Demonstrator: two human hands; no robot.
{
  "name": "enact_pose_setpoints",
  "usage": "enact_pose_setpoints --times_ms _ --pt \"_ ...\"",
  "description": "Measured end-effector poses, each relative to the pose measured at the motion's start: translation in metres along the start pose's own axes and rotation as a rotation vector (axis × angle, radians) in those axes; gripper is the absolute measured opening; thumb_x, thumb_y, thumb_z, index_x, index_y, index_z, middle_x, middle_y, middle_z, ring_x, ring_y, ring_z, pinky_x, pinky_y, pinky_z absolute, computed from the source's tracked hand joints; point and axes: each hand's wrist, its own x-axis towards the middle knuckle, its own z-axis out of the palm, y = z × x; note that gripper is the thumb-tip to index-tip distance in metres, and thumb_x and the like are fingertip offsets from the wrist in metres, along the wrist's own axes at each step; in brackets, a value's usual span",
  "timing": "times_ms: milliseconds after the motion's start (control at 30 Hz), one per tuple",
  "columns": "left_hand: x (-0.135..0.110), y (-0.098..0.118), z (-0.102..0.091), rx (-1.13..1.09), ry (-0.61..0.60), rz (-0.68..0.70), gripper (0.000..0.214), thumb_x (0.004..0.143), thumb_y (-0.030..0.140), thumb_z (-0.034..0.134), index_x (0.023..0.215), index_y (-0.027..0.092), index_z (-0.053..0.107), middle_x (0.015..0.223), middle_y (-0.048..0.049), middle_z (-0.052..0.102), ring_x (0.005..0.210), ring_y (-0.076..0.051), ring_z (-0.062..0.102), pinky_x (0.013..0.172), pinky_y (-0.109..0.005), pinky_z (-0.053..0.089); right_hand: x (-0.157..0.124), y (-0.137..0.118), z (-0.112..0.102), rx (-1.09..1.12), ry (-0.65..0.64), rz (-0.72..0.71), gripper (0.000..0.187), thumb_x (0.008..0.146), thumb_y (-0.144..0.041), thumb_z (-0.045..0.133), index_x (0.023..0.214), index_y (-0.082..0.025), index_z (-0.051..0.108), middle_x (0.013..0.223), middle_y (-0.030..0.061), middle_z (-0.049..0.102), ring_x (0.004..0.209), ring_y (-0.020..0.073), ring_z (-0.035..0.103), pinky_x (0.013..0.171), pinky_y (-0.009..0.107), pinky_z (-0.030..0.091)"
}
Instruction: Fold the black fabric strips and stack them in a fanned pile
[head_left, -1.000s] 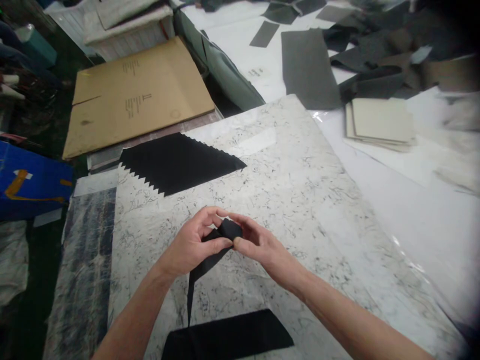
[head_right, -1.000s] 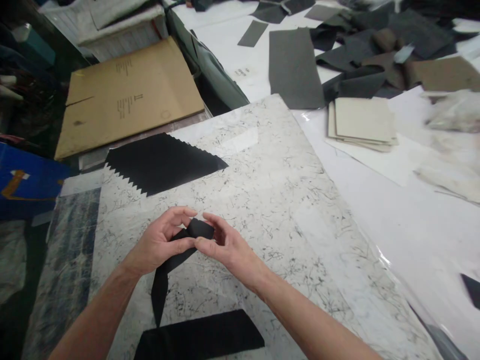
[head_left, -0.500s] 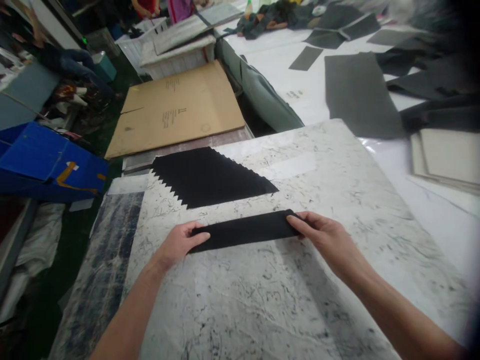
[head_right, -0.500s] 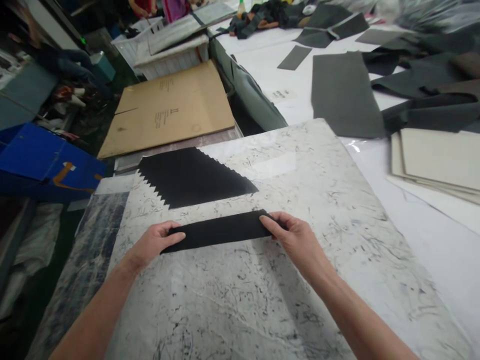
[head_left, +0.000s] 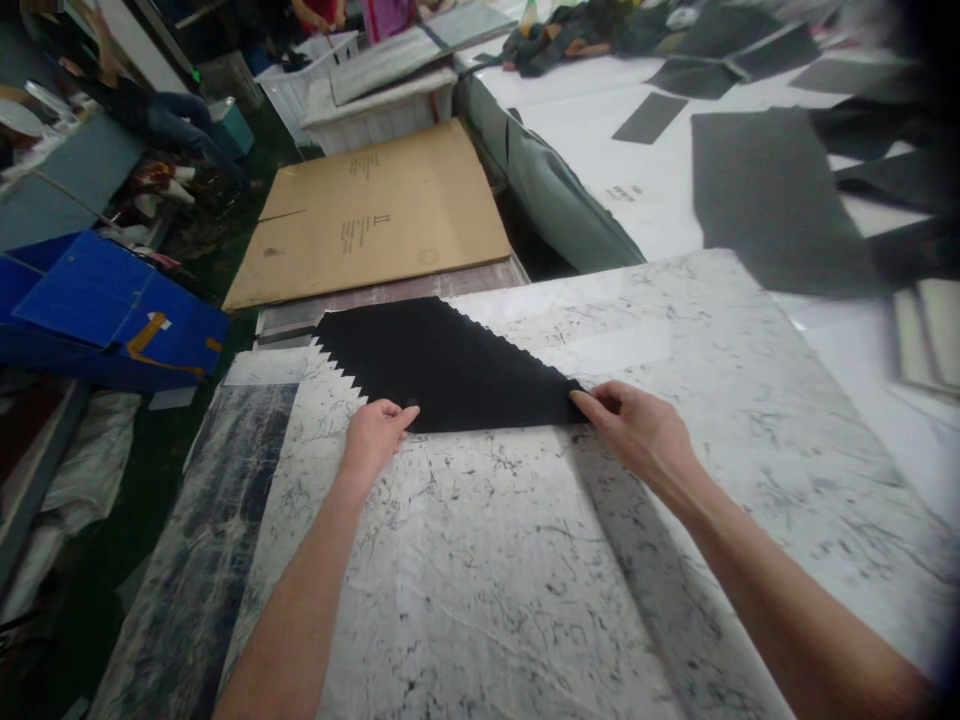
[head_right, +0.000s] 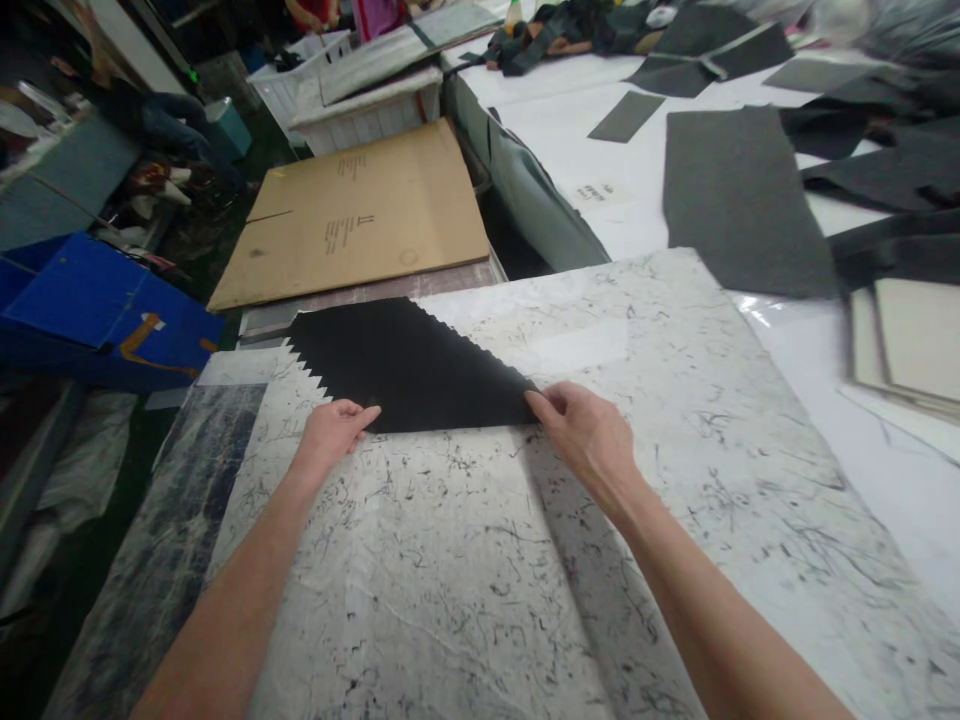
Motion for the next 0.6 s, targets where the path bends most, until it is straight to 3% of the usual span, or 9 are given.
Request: enact_pose_setpoints --times_ms 200,600 --pt "0.0017 0.0020 0.0021 0.096 0.009 -0.033 0.037 0.074 0.057 0.070 0.069 0.020 0.065 0.054 0.0008 0.064 0.041 -0.011 0.050 0.047 -0.024 0.036 0.0071 -0.0018 0.0054 -0.126 -0.028 0.042 0.042 0.087 -0.061 0.049 0.088 -0.026 0.072 0.078 0.0056 0.069 0.072 0.0243 0.059 0.057 0.032 0.031" --pt "0.0040 -0.0005 0.0058 0.170 -0.008 -0.037 0.043 0.072 0.064 0.068 0.072 0.021 0.064 0.056 -0.0002 0.066 0.043 -0.015 0.054 0.051 -0.028 0.039 0.0050 -0.0087 0.0030 -0.077 0.004 0.035 0.033 0.090 -0.051 0.050 0.080 -0.023 0.066 0.080 0.0054 0.070 0.073 0.0204 0.058 0.058 0.030 0.026"
